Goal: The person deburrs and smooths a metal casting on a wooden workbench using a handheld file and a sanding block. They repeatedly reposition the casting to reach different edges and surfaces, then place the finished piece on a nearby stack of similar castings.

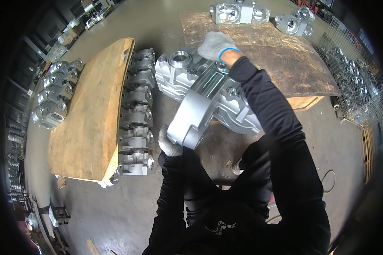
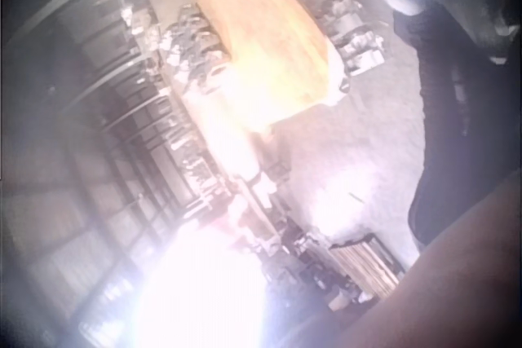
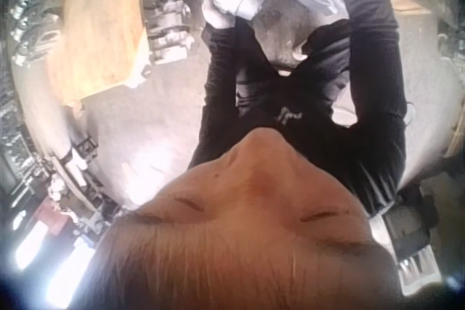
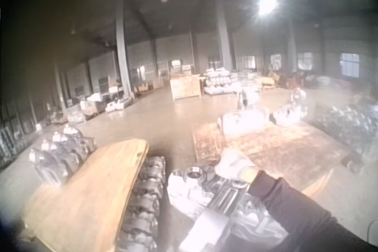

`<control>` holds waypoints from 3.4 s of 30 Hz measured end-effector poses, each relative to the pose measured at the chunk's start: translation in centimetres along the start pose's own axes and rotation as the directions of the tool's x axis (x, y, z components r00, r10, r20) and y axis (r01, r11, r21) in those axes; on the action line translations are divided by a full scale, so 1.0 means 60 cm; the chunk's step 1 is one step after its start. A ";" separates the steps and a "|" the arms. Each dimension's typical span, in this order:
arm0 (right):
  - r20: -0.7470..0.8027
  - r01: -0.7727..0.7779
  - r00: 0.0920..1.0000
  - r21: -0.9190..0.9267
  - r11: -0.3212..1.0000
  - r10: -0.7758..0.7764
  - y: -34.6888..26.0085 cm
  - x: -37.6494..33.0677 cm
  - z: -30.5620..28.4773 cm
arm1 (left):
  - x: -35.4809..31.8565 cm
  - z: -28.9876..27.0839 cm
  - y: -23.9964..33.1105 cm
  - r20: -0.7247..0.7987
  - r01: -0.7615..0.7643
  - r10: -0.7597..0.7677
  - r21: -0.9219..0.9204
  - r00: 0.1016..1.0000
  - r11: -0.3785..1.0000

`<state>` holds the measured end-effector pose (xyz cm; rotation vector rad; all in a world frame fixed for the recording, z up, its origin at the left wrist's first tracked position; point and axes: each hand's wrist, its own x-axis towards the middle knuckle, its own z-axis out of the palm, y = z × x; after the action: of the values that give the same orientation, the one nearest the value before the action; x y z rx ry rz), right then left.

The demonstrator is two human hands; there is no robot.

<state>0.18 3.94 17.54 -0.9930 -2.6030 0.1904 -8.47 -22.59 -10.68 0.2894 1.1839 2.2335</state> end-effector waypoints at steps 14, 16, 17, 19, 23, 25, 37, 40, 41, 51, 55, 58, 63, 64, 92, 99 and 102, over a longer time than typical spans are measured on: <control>0.221 0.317 0.938 -0.242 0.917 -0.266 0.026 0.049 -0.061 | 0.001 0.009 0.002 -0.042 -0.043 0.046 0.070 0.998 0.997; 0.177 0.337 0.935 -0.186 0.923 -0.306 0.029 0.034 -0.057 | -0.001 0.016 0.003 -0.071 -0.003 -0.005 -0.107 0.997 0.994; 0.122 0.309 0.949 -0.151 0.939 -0.292 0.034 0.023 -0.057 | 0.000 0.018 0.006 -0.078 -0.001 -0.009 -0.122 0.997 0.993; 0.141 0.175 0.978 -0.152 0.973 -0.154 0.041 -0.005 -0.055 | -0.003 0.020 0.009 -0.063 0.024 -0.036 -0.181 0.997 0.983; 0.016 -0.036 0.999 -0.003 0.999 0.036 0.055 -0.052 -0.036 | -0.007 0.018 0.017 0.011 0.066 -0.065 -0.150 0.998 0.986; 0.043 -0.040 0.998 0.011 0.999 0.039 0.058 -0.066 -0.027 | -0.008 0.018 0.020 0.024 0.031 -0.029 -0.063 0.999 0.998; 0.015 0.009 1.000 -0.061 0.998 -0.008 0.086 -0.103 -0.067 | -0.011 0.032 0.034 -0.007 0.140 -0.145 -0.235 0.989 0.962; -0.042 0.011 0.999 0.021 1.000 -0.010 0.090 -0.121 -0.061 | -0.010 0.044 0.042 0.020 0.115 -0.113 -0.207 0.993 0.972; -0.096 0.036 0.995 0.079 0.996 -0.028 0.088 -0.126 -0.058 | -0.018 0.049 0.045 0.020 0.170 -0.178 -0.407 0.984 0.897; -0.020 -0.167 0.986 -0.016 0.986 0.167 0.090 -0.168 -0.060 | -0.027 0.066 0.054 -0.095 0.064 -0.088 -0.231 0.992 0.971; 0.007 -0.152 0.988 0.168 0.974 0.153 0.097 -0.179 -0.061 | -0.016 0.045 0.039 -0.037 0.059 -0.064 -0.122 0.997 0.991; -0.007 -0.217 0.976 0.036 0.976 0.217 0.090 -0.183 -0.056 | -0.016 0.040 0.036 -0.031 0.035 -0.039 -0.128 0.999 0.991; -0.045 -0.085 0.995 0.137 0.987 0.092 0.102 -0.193 -0.046 | -0.021 0.059 0.043 -0.080 -0.005 -0.005 -0.128 0.997 0.992; -0.047 -0.104 0.993 0.088 0.991 0.109 0.110 -0.197 -0.044 | -0.020 0.062 0.045 -0.094 0.019 -0.035 -0.163 0.995 0.986; -0.151 -0.170 0.957 0.406 0.898 0.249 0.192 -0.302 -0.031 | 0.008 -0.006 0.014 -0.008 0.106 -0.111 -0.236 0.994 0.966; -0.224 -0.148 0.948 0.323 0.935 0.228 0.209 -0.325 -0.025 | 0.002 0.019 0.021 -0.068 0.118 -0.141 -0.260 0.988 0.958; -0.187 -0.215 0.925 0.458 0.862 0.330 0.212 -0.333 -0.015 | -0.006 0.037 0.029 -0.026 0.112 -0.120 -0.207 0.992 0.972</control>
<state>22.28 0.14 9.82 -1.1278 -2.0433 0.6343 -7.90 -22.06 -7.95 0.0926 0.9534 2.2437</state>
